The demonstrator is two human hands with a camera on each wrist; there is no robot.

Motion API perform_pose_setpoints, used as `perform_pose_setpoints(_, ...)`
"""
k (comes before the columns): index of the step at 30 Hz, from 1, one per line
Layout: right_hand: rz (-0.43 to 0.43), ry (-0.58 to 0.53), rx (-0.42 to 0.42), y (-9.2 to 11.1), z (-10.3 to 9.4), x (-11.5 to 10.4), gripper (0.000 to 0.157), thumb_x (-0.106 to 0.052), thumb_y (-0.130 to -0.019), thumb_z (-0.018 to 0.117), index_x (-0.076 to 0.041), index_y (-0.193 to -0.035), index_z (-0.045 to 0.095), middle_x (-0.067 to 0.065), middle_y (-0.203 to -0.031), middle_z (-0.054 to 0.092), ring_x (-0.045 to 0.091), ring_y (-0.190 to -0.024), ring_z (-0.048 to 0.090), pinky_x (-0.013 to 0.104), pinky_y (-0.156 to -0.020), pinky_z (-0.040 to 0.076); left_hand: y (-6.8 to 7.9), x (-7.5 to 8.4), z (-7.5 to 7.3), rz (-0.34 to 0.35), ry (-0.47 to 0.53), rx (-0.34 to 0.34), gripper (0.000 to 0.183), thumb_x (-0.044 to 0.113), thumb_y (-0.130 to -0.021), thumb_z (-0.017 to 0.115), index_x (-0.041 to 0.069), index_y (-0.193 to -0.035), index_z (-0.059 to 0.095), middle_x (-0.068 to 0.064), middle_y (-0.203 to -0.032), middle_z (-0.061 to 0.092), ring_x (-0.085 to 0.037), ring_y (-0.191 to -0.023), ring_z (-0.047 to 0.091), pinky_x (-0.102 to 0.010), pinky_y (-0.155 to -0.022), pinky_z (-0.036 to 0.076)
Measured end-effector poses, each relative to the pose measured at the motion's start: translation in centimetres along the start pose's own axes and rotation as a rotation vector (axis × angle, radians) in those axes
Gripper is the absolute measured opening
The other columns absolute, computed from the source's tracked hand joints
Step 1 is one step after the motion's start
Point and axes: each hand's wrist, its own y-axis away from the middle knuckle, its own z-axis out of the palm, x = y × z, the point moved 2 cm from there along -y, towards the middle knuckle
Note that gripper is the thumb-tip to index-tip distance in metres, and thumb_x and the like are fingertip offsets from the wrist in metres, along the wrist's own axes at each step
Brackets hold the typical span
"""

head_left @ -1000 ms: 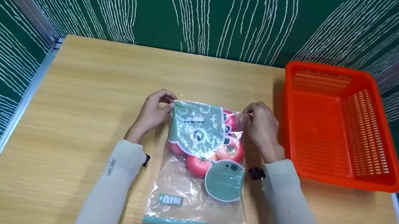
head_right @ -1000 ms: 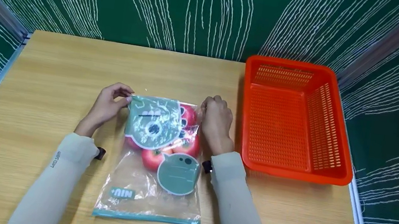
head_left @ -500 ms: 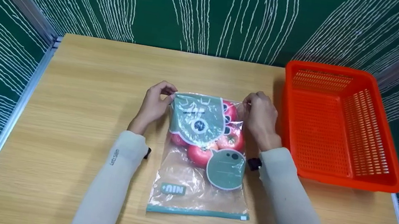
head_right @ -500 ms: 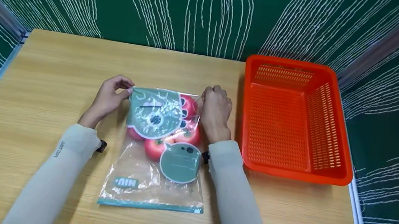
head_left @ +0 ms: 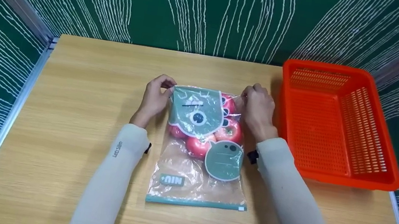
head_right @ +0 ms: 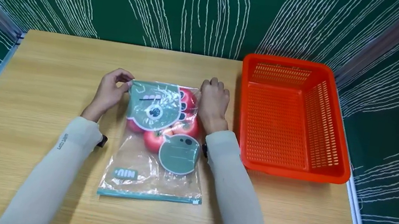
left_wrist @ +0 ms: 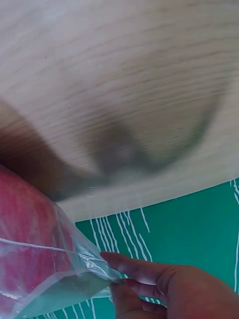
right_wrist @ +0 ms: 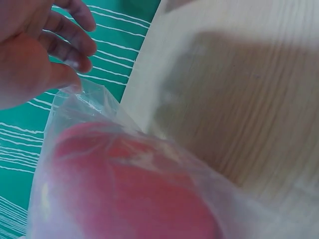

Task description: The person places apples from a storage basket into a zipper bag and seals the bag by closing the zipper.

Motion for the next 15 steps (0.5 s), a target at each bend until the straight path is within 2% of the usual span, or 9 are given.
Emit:
perform_pose_setpoints(9, 0.012, 0.022, -0.022, -1.0, 0.0, -0.2, 0.033, -0.017, -0.095, 0.079, -0.007, -0.125, 0.072, 0.013, -0.118, 0.061, 0.03, -0.105, 0.056, 0.048, -0.105, 0.055, -0.8, 0.0, 0.2, -0.043, -0.021, 0.004, 0.019, -0.003, -0.106, 0.055, 0.001, -0.122, 0.066, -0.014, -0.12, 0.067, -0.027, -0.117, 0.061, -0.038, -0.109, 0.05)
perform_pose_setpoints(15, -0.01, 0.052, -0.052, -1.1, 0.0, 0.0, 0.041, -0.017, -0.093, 0.08, -0.007, -0.132, 0.069, 0.014, -0.123, 0.058, 0.032, -0.112, 0.053, 0.051, -0.111, 0.052, -1.0, 0.2, 0.4, -0.03, -0.04, -0.011, 0.021, -0.004, -0.106, 0.055, 0.002, -0.124, 0.065, -0.014, -0.121, 0.066, -0.027, -0.118, 0.062, -0.037, -0.109, 0.051)
